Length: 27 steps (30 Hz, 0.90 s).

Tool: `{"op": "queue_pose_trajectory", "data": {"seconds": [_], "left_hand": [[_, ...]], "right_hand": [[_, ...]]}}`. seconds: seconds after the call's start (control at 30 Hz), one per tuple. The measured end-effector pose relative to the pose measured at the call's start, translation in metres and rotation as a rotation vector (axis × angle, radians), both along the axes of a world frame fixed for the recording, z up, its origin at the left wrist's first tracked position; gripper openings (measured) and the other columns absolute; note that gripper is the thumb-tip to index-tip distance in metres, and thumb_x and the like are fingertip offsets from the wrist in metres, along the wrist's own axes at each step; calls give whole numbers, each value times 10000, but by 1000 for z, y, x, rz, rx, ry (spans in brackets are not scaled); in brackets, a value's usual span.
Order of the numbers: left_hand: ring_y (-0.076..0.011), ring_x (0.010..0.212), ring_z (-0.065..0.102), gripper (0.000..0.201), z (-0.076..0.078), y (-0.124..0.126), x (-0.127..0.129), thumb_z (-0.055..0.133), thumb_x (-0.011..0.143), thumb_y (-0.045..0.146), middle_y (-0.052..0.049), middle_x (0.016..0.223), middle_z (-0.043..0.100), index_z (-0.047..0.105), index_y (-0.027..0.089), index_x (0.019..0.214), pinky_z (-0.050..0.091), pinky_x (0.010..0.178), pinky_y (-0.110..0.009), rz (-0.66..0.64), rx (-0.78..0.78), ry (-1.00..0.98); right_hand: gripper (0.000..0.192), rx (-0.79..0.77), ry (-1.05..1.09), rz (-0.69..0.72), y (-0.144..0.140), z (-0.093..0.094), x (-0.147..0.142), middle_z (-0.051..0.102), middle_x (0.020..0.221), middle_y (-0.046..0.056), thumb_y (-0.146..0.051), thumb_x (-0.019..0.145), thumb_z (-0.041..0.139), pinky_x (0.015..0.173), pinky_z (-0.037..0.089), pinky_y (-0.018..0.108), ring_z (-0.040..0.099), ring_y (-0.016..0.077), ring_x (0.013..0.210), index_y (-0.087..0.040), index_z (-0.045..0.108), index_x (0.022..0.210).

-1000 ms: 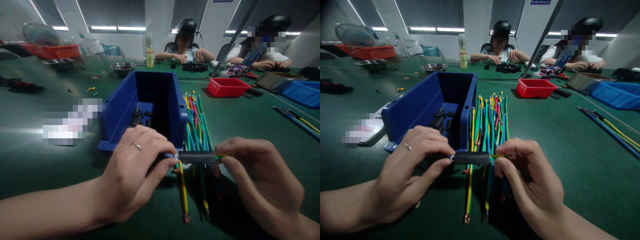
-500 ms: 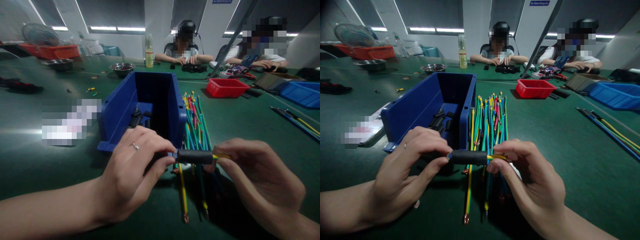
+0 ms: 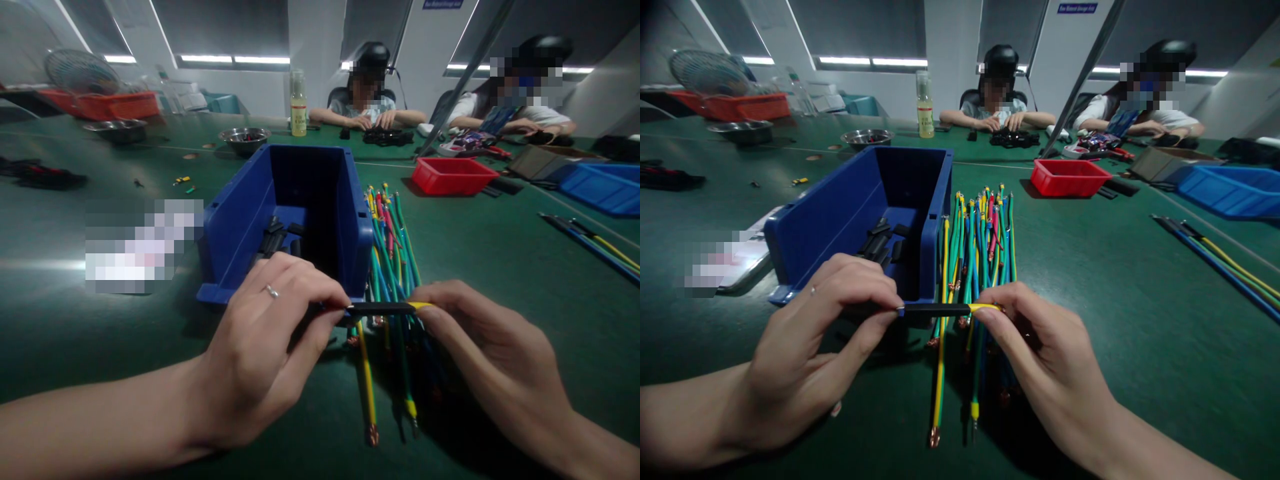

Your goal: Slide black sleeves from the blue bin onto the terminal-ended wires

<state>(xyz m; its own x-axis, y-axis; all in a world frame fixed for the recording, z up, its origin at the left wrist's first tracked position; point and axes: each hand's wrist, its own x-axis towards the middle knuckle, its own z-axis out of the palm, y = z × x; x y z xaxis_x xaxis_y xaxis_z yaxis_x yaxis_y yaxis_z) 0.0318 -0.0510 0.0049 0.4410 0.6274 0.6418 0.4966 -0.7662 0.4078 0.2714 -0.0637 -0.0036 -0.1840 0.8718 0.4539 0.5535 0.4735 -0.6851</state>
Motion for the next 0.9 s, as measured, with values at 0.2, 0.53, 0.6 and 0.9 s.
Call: {"op": "queue_pose_trajectory", "data": {"seconds": [0.2,0.53,0.6,0.9], "left_hand": [[-149,922,608,164,-2,2,1,493,943,63,-2,931,653,566,196,1008,478,844,-311,-3,-2,-31],[-131,964,608,139,2,3,-1,552,972,130,-5,994,673,585,188,1093,493,878,-253,-2,11,15],[-121,955,605,133,2,3,-1,544,971,106,-5,978,672,589,175,1075,491,872,-239,-21,16,10],[-127,935,603,65,1,4,0,562,978,142,-30,952,667,588,143,1037,492,868,-248,-55,38,-11]], "right_hand": [[245,-12,-5,-2,0,4,2,619,651,-42,-355,1001,493,445,436,171,561,84,519,-256,632,825],[128,45,50,-60,-5,-2,4,564,623,-61,-335,978,557,435,425,158,532,69,498,-271,643,908],[111,65,40,-48,-4,-2,3,578,636,-64,-313,977,560,443,430,149,540,63,505,-278,645,915],[110,60,30,-53,-1,-2,3,584,632,-70,-281,973,561,434,422,136,526,55,483,-270,639,897]]}}
